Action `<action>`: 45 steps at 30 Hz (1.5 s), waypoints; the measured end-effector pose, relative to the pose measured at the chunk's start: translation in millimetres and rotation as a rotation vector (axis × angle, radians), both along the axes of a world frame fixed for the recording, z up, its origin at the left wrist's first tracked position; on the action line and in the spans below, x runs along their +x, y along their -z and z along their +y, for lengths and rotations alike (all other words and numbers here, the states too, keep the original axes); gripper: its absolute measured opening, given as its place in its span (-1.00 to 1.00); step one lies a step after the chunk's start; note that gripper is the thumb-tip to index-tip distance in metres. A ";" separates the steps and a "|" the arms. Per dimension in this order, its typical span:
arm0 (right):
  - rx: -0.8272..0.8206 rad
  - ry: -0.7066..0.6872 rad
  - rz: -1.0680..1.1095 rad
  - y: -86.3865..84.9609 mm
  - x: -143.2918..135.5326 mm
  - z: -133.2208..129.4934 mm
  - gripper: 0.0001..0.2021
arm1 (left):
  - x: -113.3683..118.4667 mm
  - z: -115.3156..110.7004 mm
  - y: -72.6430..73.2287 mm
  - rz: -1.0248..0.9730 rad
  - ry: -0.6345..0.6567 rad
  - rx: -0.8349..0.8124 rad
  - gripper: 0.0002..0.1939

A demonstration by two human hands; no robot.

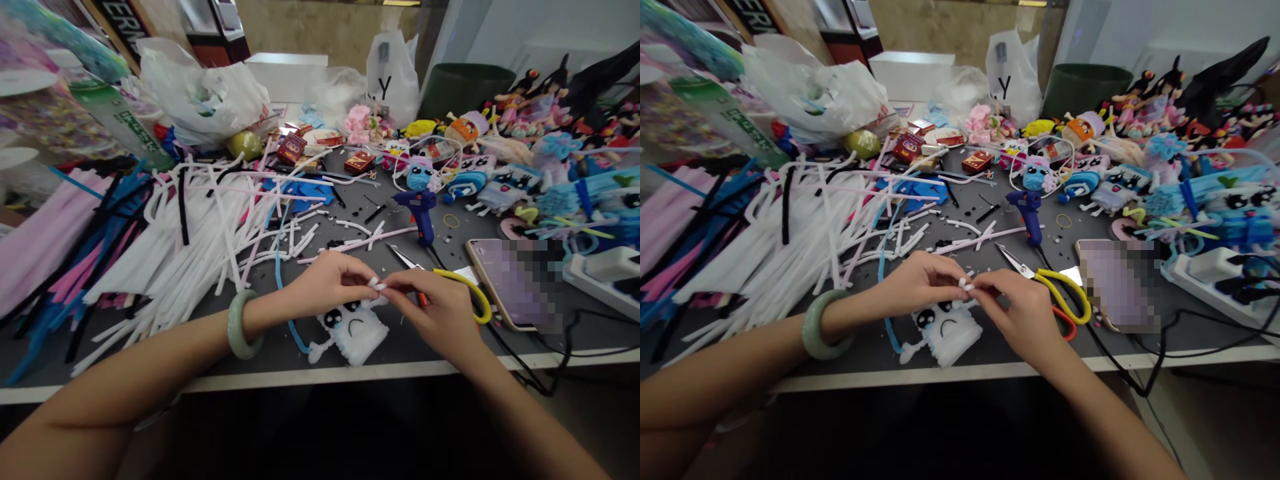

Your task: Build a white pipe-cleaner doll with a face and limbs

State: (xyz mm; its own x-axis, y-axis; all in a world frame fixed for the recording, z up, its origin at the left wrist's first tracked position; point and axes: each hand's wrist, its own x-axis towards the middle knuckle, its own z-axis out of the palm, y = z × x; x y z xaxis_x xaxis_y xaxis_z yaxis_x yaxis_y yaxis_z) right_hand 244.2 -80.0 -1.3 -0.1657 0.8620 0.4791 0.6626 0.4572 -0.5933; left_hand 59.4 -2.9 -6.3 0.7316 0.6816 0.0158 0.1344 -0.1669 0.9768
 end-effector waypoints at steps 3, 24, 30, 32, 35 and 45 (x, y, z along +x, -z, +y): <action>-0.033 0.025 0.024 -1.1 0.7 -0.4 -0.97 | 0.4 -1.4 -0.7 0.007 -0.019 -0.032 -0.80; -0.290 0.032 0.419 1.2 3.8 3.5 -0.97 | 0.1 1.2 -5.7 0.002 0.018 -0.148 -0.79; -0.314 0.032 0.425 0.3 4.4 4.5 -0.95 | -0.5 1.2 -4.3 -0.036 0.026 -0.204 -0.83; -0.344 0.001 0.439 0.1 4.7 4.4 -0.94 | -0.3 0.4 -4.7 -0.030 0.032 -0.221 -0.84; -0.364 -0.037 0.411 0.4 5.7 4.1 -0.93 | 0.4 -1.0 -5.2 -0.051 0.055 -0.265 -0.84; -0.154 0.071 0.094 2.6 2.4 2.9 -0.91 | 4.9 -9.6 -2.6 -0.116 0.031 -0.432 -0.90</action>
State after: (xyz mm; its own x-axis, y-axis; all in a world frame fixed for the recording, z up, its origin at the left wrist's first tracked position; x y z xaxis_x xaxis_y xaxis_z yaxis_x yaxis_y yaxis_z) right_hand 246.6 -77.1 -4.0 -0.0628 0.9344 0.3507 0.6287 0.3100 -0.7132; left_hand 64.3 -12.5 -3.8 0.7622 0.6213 -0.1819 0.0210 0.2572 0.9661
